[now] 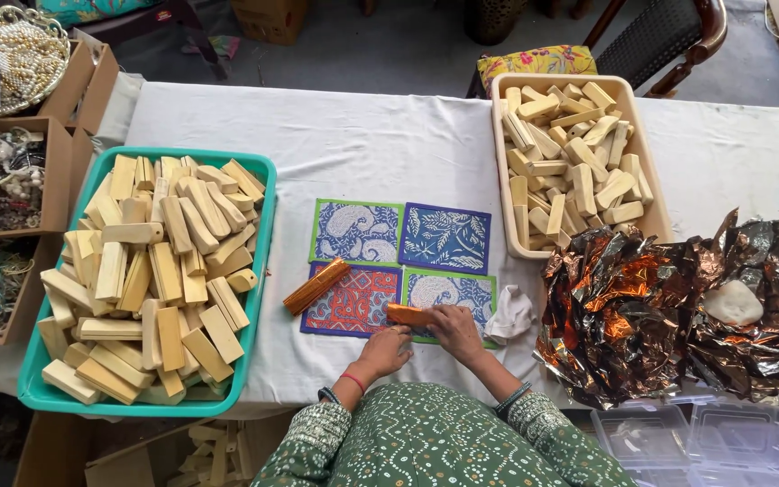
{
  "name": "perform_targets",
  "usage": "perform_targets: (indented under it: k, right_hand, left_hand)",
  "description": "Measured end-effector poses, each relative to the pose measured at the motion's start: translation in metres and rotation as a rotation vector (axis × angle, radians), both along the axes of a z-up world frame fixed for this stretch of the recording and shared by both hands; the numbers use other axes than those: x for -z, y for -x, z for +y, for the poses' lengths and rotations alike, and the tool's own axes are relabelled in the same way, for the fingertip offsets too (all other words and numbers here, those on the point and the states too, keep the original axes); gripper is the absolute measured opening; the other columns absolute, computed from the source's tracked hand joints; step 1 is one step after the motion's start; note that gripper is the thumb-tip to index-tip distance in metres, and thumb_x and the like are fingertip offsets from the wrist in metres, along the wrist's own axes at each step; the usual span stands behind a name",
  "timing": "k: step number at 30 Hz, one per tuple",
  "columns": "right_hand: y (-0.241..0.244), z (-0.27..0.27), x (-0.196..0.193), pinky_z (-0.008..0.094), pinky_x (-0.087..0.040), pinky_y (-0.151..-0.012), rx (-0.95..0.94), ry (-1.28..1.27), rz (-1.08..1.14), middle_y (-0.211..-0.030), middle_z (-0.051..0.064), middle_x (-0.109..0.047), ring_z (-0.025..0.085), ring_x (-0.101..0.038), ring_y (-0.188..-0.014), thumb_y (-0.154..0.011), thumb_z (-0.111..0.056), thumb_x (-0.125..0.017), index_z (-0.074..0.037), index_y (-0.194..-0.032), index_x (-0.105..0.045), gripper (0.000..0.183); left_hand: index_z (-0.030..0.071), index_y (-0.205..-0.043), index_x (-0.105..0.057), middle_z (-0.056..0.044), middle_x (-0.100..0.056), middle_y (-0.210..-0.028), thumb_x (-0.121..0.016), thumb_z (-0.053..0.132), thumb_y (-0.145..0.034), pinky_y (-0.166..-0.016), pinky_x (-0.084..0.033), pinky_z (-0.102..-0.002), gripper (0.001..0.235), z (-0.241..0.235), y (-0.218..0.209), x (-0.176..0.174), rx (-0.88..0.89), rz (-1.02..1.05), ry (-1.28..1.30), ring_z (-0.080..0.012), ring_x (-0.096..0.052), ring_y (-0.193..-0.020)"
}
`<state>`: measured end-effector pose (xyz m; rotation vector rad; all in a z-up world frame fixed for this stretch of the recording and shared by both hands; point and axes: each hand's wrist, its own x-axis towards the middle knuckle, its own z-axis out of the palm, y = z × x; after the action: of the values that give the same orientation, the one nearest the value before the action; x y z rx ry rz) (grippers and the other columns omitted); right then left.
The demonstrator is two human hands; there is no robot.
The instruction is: The person wipes a small wooden block with a white cloth, then wraps it in copper foil. The wrapped block is placed into a clear plastic container. The process is repeated with additional wooden blocks.
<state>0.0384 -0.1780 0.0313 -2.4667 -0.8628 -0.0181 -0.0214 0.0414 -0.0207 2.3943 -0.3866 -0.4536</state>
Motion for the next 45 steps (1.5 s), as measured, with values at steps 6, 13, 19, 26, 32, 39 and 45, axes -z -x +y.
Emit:
perform_targets:
  k: [6, 13, 19, 26, 32, 39, 45]
  right_hand:
    - [-0.003, 0.004, 0.007, 0.042, -0.043, -0.081, 0.0, 0.11, 0.11, -0.109, 0.003, -0.067, 0.024, -0.061, -0.101, -0.081, -0.017, -0.074, -0.013, -0.134, -0.06, 0.055]
    - [0.0, 0.011, -0.008, 0.041, -0.043, -0.079, -0.018, 0.086, 0.074, -0.106, 0.003, -0.065, 0.023, -0.06, -0.098, -0.08, -0.014, -0.075, -0.012, -0.131, -0.062, 0.052]
    - [0.008, 0.027, -0.025, 0.042, -0.044, -0.083, -0.006, -0.047, -0.088, -0.106, 0.008, -0.064, 0.027, -0.059, -0.098, -0.08, -0.013, -0.075, -0.005, -0.137, -0.059, 0.06]
    - [0.02, 0.053, -0.046, 0.046, -0.044, -0.096, -0.045, -0.073, -0.338, -0.113, 0.008, -0.065, 0.027, -0.061, -0.106, -0.08, -0.013, -0.074, -0.005, -0.133, -0.061, 0.056]
    - [0.02, 0.046, -0.052, 0.048, -0.043, -0.097, -0.052, -0.16, -0.212, -0.117, 0.01, -0.062, 0.031, -0.059, -0.11, -0.076, -0.023, -0.081, -0.007, -0.132, -0.062, 0.061]
    - [0.015, 0.032, -0.051, 0.046, -0.046, -0.097, 0.124, -0.293, -0.071, -0.127, 0.011, -0.06, 0.032, -0.057, -0.117, -0.076, -0.028, -0.084, -0.01, -0.131, -0.064, 0.061]
    - [0.022, 0.053, -0.06, 0.048, -0.04, -0.099, -0.163, -0.145, -0.269, -0.124, 0.006, -0.064, 0.028, -0.058, -0.12, -0.074, -0.021, -0.082, -0.012, -0.127, -0.066, 0.056]
  left_hand:
    - [0.006, -0.109, -0.075, -0.014, -0.075, -0.109, -0.07, 0.034, -0.09, -0.087, -0.057, -0.041, 0.034, 0.016, -0.004, -0.042, -0.229, 0.209, 0.091, -0.0283, -0.072, -0.097]
    - [0.004, -0.11, -0.069, -0.01, -0.072, -0.103, -0.076, 0.029, -0.084, -0.072, -0.06, -0.037, 0.037, 0.032, -0.011, -0.01, -0.638, -0.029, 0.327, -0.0229, -0.075, -0.077]
    - [0.005, -0.105, -0.063, -0.013, -0.074, -0.086, -0.082, 0.047, -0.082, -0.066, -0.064, -0.041, 0.052, 0.022, -0.009, -0.01, -1.046, 0.77, 0.986, -0.0269, -0.075, -0.077]
    - [0.005, -0.108, -0.067, -0.01, -0.074, -0.089, -0.085, 0.038, -0.078, -0.062, -0.063, -0.038, 0.048, 0.008, -0.024, -0.011, -1.216, 0.796, 1.162, -0.0235, -0.075, -0.072]
    - [0.0, -0.107, -0.066, -0.014, -0.075, -0.089, -0.084, 0.021, -0.076, -0.061, -0.065, -0.035, 0.042, 0.022, -0.022, 0.009, -1.279, 0.637, 1.241, -0.0258, -0.076, -0.071]
    - [0.0, -0.109, -0.061, -0.015, -0.075, -0.089, -0.082, 0.02, -0.078, -0.062, -0.066, -0.034, 0.042, 0.04, -0.017, 0.011, -1.336, 0.577, 1.278, -0.0251, -0.077, -0.071]
    - [-0.002, -0.108, -0.063, -0.018, -0.074, -0.089, -0.083, 0.022, -0.077, -0.06, -0.065, -0.034, 0.044, 0.043, -0.013, 0.006, -1.333, 0.642, 1.295, -0.0256, -0.077, -0.07]
